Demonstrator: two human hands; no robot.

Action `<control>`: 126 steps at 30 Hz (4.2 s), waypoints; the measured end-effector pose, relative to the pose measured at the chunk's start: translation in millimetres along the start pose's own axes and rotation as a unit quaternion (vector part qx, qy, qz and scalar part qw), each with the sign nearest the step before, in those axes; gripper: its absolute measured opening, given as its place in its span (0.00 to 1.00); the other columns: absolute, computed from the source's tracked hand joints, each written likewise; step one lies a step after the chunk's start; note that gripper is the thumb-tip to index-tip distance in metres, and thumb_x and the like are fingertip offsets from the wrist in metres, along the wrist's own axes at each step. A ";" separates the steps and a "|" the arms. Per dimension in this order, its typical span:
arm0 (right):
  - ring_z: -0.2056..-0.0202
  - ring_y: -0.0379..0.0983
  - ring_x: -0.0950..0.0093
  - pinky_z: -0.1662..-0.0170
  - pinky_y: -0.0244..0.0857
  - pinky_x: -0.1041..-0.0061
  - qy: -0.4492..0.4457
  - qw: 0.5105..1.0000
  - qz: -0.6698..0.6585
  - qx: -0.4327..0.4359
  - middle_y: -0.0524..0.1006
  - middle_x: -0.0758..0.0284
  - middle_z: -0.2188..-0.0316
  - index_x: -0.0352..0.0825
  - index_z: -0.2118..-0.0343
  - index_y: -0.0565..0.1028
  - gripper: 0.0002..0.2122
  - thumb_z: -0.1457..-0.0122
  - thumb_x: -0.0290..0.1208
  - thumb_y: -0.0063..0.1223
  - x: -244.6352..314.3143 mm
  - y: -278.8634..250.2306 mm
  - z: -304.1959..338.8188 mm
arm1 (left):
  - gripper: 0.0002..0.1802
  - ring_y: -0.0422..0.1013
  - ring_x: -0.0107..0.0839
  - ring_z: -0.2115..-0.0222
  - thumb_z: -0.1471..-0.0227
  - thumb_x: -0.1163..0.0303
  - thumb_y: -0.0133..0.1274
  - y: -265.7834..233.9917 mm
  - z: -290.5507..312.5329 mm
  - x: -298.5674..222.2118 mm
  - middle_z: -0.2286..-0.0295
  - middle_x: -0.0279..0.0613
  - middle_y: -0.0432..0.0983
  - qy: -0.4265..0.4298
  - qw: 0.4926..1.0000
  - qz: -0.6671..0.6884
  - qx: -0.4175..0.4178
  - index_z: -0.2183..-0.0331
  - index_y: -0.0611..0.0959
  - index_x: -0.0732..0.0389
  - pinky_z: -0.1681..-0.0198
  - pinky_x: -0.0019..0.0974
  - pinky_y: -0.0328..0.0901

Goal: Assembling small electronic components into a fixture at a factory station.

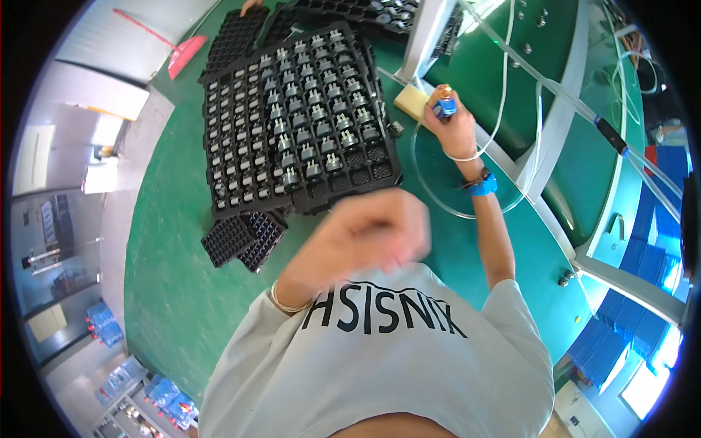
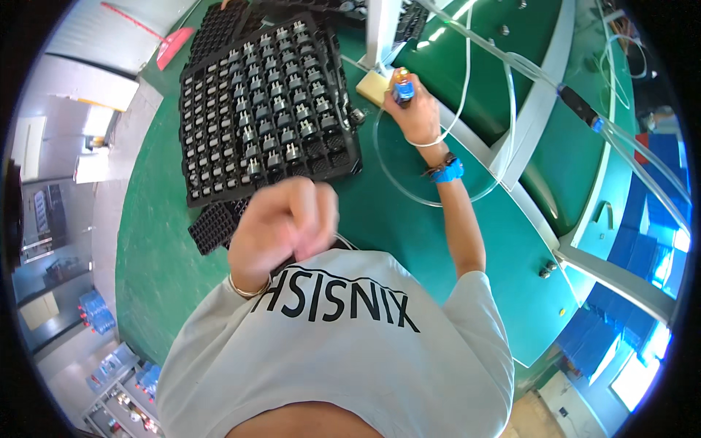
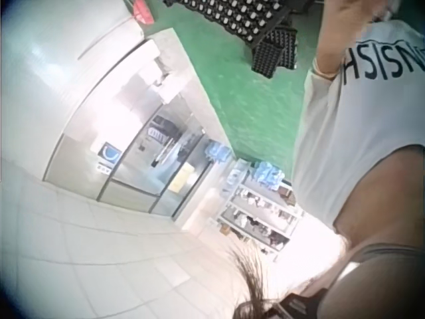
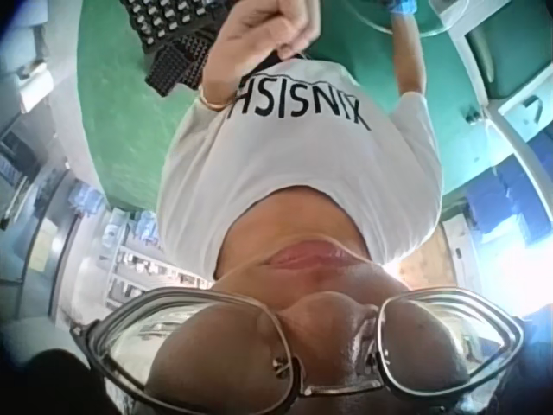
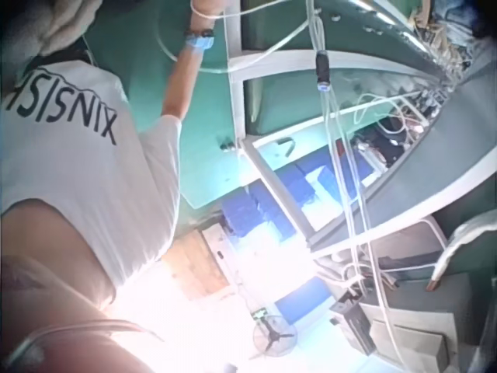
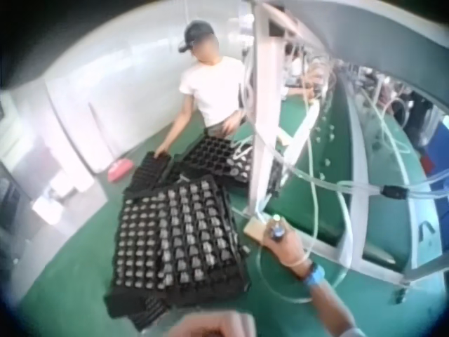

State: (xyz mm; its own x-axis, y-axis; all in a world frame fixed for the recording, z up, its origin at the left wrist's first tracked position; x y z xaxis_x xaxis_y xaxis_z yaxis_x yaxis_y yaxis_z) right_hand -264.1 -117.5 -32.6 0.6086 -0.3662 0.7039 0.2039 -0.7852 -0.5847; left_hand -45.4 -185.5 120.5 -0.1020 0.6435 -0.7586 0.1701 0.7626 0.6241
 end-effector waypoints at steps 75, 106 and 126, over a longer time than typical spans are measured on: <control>0.70 0.72 0.63 0.65 0.66 0.70 0.057 0.998 -0.004 0.027 0.73 0.60 0.72 0.35 0.61 0.66 0.23 0.59 0.36 0.63 14.1 -8.8 0.7 | 0.16 0.70 0.24 0.67 0.42 0.65 0.40 -79.6 34.4 90.4 0.63 0.43 0.72 -0.211 0.975 -0.014 -0.068 0.62 0.75 0.68 0.62 0.27 0.66; 0.72 0.71 0.53 0.69 0.66 0.61 -0.059 0.998 -0.020 0.005 0.73 0.51 0.74 0.31 0.61 0.67 0.18 0.53 0.34 0.54 1.6 -3.4 -0.3 | 0.19 0.70 0.28 0.62 0.48 0.74 0.34 -43.5 31.5 109.1 0.60 0.49 0.71 -0.196 0.972 -0.004 -0.129 0.57 0.72 0.71 0.54 0.29 0.65; 0.73 0.70 0.53 0.69 0.65 0.64 -0.070 0.997 -0.009 -0.027 0.73 0.53 0.75 0.30 0.62 0.69 0.17 0.55 0.30 0.55 4.5 -4.5 -3.8 | 0.13 0.70 0.26 0.63 0.48 0.73 0.47 -64.6 47.1 104.2 0.64 0.42 0.73 -0.204 0.968 -0.055 -0.132 0.58 0.72 0.62 0.57 0.29 0.65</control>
State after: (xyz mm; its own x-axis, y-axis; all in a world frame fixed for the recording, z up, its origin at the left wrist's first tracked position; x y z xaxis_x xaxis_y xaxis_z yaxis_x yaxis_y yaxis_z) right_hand -265.2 -117.5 -25.3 0.7071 -0.2808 0.6490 0.1764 -0.8187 -0.5464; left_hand -20.8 -170.8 -7.8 0.3002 0.5191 -0.8002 -0.0824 0.8499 0.5204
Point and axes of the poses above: each hand's wrist, its own z-axis away from the middle knuckle, its own y-axis out of the palm, x = y × z, the point moved 5 cm from there along -z, towards the middle knuckle
